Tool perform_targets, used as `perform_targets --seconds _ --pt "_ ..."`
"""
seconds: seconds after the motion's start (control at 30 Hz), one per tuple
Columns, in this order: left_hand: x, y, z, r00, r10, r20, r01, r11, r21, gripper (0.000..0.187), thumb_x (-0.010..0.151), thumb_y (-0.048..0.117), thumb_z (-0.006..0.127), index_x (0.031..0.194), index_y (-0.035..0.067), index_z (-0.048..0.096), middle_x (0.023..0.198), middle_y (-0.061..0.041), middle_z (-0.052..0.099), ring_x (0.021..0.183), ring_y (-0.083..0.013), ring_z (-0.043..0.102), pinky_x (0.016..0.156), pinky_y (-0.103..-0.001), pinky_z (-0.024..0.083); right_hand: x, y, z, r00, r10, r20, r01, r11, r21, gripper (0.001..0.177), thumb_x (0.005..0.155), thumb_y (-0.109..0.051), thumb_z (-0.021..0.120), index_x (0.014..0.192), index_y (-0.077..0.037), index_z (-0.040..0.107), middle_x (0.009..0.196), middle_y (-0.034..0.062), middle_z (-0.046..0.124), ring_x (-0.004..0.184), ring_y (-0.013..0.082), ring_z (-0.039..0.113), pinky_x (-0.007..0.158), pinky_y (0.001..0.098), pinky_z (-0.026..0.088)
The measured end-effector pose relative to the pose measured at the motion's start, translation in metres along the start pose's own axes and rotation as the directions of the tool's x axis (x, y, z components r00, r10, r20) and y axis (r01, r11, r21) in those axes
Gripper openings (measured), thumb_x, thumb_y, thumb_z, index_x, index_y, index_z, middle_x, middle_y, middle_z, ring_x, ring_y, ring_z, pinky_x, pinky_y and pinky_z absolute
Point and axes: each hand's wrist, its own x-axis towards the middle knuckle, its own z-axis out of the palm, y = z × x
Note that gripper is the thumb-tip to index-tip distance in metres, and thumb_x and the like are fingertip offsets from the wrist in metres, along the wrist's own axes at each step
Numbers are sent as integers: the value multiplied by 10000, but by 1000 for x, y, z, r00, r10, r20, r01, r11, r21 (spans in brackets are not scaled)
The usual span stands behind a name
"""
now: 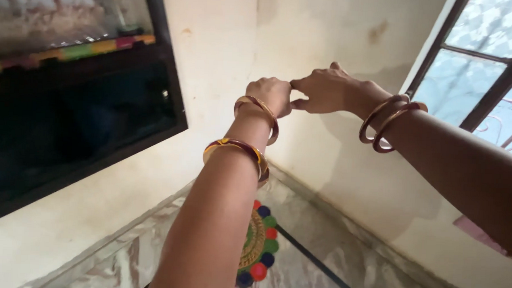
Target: The person picks up a notebook from a wooden shelf, walks to a window, and wipes the notebook cover with a cloth. They then return to the shelf and place the notebook back among other items.
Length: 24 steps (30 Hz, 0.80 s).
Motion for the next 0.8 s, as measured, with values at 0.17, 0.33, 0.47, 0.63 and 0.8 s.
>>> perform_targets --seconds 0.17,0.33,0.47,0.63,0.8 --pt "53 44 11 999 5 32 -6 1000 30 286 970 317 647 1226 208 714 1198 -68 715 1172 -257 667 959 -415 558 17 71 27 999 -5 -37 5 1000 13 494 943 -472 584 1379 -240 572 882 81 749 958 318 707 1010 543 396" --pt "91 77 22 999 22 23 -22 1000 -17 351 958 399 657 1287 278 672 1200 -71 709 1159 -265 663 959 -424 548 27 116 51 999 2 -35 -2 1000 21 442 954 -446 579 1341 -234 602 859 99 758 957 308 709 1006 532 407" --pt "143 107 41 997 28 71 -23 998 -63 354 913 405 714 1252 302 712 1254 -64 699 1172 -279 663 985 -421 544 44 169 81 999 -5 -40 4 1000 -21 385 925 -418 601 1260 -236 653 893 95 749 974 298 697 971 539 422" --pt "235 170 72 987 123 108 -117 991 -60 416 867 412 778 1226 211 719 1278 -76 686 1195 -278 650 994 -429 537 56 263 101 999 45 -28 -47 995 -92 352 916 -430 620 1176 -201 682 924 85 737 983 298 685 936 544 436" --pt "300 243 109 975 215 54 -205 967 -153 350 913 272 686 1263 253 707 1241 -80 716 1170 -272 677 981 -426 552 46 351 135 986 163 24 -161 985 -65 339 918 -425 616 1158 -190 660 859 81 746 931 294 708 877 511 453"
